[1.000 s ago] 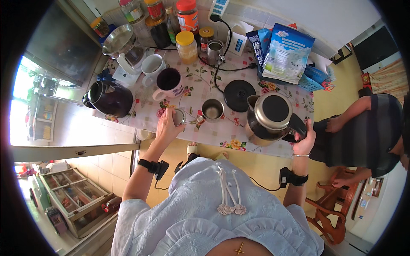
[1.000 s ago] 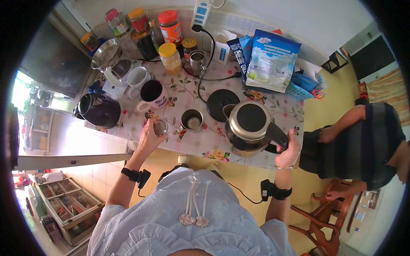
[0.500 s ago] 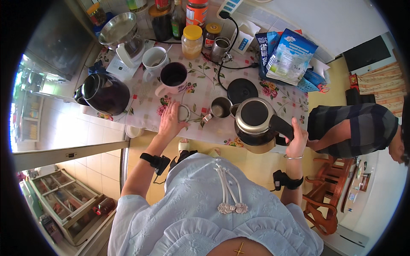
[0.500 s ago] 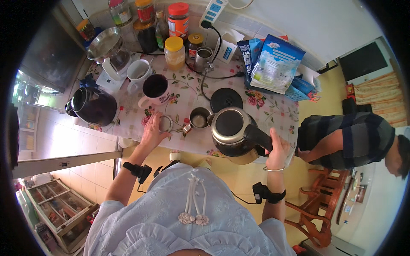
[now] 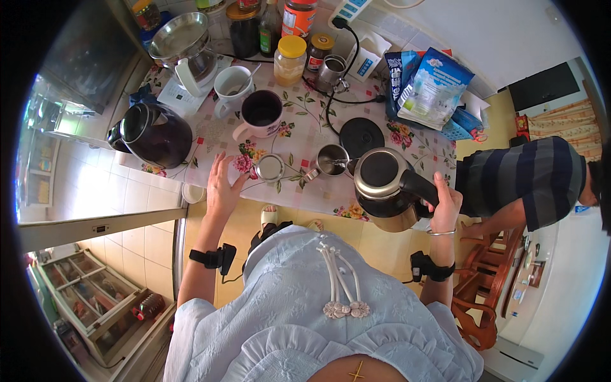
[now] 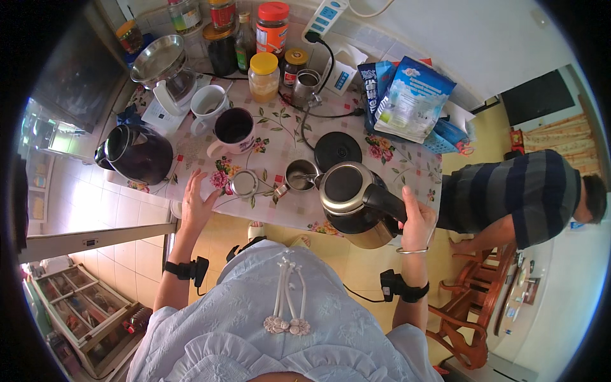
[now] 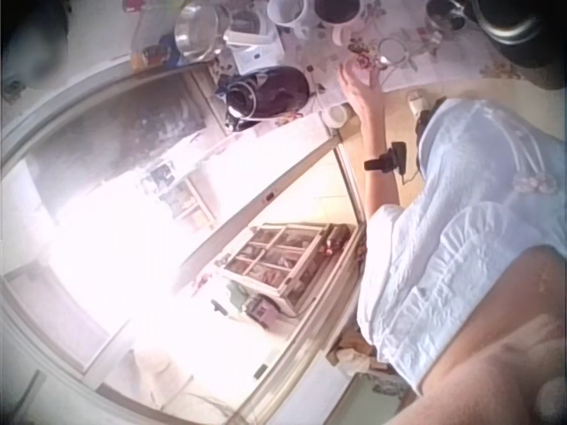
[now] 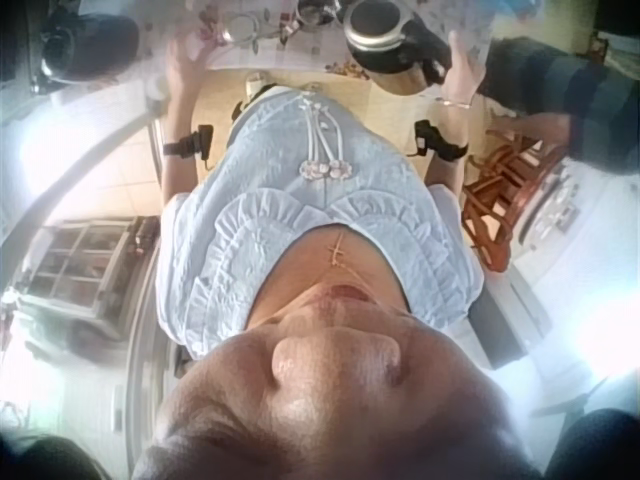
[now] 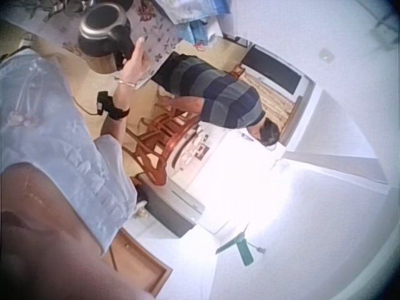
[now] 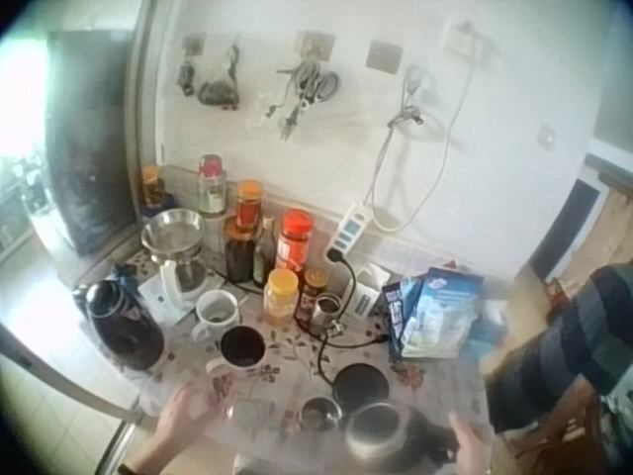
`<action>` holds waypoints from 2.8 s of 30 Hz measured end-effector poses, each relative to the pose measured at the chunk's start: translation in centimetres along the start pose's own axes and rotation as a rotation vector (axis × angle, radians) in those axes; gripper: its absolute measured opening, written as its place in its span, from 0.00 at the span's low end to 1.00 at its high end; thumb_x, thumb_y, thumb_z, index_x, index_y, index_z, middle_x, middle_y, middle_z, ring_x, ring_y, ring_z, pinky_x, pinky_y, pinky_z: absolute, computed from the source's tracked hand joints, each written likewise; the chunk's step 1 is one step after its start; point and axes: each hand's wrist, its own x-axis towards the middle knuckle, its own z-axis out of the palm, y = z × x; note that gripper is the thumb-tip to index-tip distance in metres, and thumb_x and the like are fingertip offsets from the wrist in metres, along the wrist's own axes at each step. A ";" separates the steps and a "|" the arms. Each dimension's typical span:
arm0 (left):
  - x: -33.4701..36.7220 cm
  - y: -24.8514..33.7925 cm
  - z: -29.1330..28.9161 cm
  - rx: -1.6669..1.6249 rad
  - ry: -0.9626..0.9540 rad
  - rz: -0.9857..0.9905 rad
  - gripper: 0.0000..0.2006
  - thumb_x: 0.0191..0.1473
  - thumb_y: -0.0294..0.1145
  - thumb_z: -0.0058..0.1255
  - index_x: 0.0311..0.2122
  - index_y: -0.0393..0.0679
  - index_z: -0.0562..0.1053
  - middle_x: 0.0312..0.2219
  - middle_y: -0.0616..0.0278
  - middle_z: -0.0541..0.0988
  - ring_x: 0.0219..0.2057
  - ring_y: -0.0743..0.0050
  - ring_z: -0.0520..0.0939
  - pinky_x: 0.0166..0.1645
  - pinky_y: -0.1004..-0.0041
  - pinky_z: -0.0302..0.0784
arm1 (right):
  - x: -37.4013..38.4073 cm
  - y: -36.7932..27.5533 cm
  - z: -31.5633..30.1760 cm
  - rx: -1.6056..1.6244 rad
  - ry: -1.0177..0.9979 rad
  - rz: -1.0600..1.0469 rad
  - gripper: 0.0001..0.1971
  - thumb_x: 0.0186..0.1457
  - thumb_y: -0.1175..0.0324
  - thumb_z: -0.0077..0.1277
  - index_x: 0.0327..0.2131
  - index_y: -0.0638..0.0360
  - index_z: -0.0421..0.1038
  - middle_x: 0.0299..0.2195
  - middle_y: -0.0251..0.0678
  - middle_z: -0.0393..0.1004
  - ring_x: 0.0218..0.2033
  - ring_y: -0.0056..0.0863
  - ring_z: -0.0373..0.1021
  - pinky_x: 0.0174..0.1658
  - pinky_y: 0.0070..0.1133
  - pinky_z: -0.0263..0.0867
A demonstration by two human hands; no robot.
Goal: The person prepares food, handles trash, and then uses water and a scoop to clean a squat toilet.
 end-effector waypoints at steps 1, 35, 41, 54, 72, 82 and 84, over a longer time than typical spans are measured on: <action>-0.2 -0.2 -0.1 0.026 0.027 -0.002 0.25 0.42 0.31 0.59 0.47 0.39 0.65 0.52 0.46 0.64 0.54 0.47 0.64 0.55 0.62 0.62 | 0.1 0.0 0.0 -0.018 0.005 0.003 0.20 0.51 0.58 0.52 0.13 0.60 0.67 0.10 0.28 0.63 0.08 0.14 0.55 0.12 0.14 0.46; -4.1 -3.0 -8.6 0.237 0.319 -0.076 0.17 0.49 0.30 0.53 0.44 0.39 0.67 0.49 0.49 0.68 0.51 0.50 0.69 0.52 0.64 0.64 | 10.1 12.8 -8.4 0.685 0.454 0.036 0.14 0.53 0.58 0.39 0.26 0.57 0.68 0.14 0.32 0.64 0.13 0.19 0.58 0.15 0.15 0.50; -0.7 -3.5 -11.2 -0.085 0.559 -0.304 0.13 0.53 0.37 0.51 0.40 0.41 0.71 0.41 0.57 0.73 0.41 0.69 0.73 0.39 0.71 0.70 | 13.7 17.6 -11.0 0.808 0.405 0.019 0.12 0.53 0.60 0.40 0.24 0.56 0.67 0.19 0.30 0.64 0.17 0.20 0.60 0.20 0.14 0.56; 7.5 -18.7 -17.4 -0.413 0.812 -0.490 0.30 0.57 0.57 0.32 0.49 0.36 0.65 0.46 0.53 0.69 0.47 0.60 0.67 0.52 0.64 0.59 | 12.1 15.6 -9.1 0.723 0.283 0.052 0.15 0.56 0.56 0.38 0.33 0.57 0.68 0.27 0.31 0.67 0.29 0.24 0.63 0.35 0.22 0.61; 4.9 -14.7 -14.2 -1.012 0.681 -0.350 0.21 0.57 0.48 0.37 0.20 0.41 0.64 0.11 0.62 0.65 0.13 0.74 0.65 0.22 0.75 0.64 | 4.4 25.4 -12.3 0.667 0.344 0.572 0.13 0.51 0.53 0.50 0.35 0.49 0.71 0.27 0.23 0.68 0.27 0.19 0.63 0.31 0.19 0.61; 4.3 -3.4 -14.9 -0.700 0.669 -0.427 0.16 0.52 0.41 0.47 0.22 0.37 0.68 0.10 0.62 0.67 0.08 0.80 0.65 0.10 0.82 0.53 | 3.1 22.0 -8.7 0.676 0.248 0.556 0.12 0.51 0.54 0.51 0.35 0.49 0.68 0.25 0.23 0.67 0.26 0.18 0.62 0.30 0.18 0.60; 4.6 -1.0 -15.7 -0.675 0.577 -0.418 0.16 0.51 0.40 0.49 0.20 0.39 0.69 0.11 0.65 0.68 0.08 0.81 0.65 0.10 0.83 0.55 | 2.5 21.2 -7.7 0.607 0.215 0.504 0.12 0.52 0.55 0.50 0.34 0.51 0.68 0.25 0.24 0.66 0.25 0.17 0.62 0.28 0.16 0.59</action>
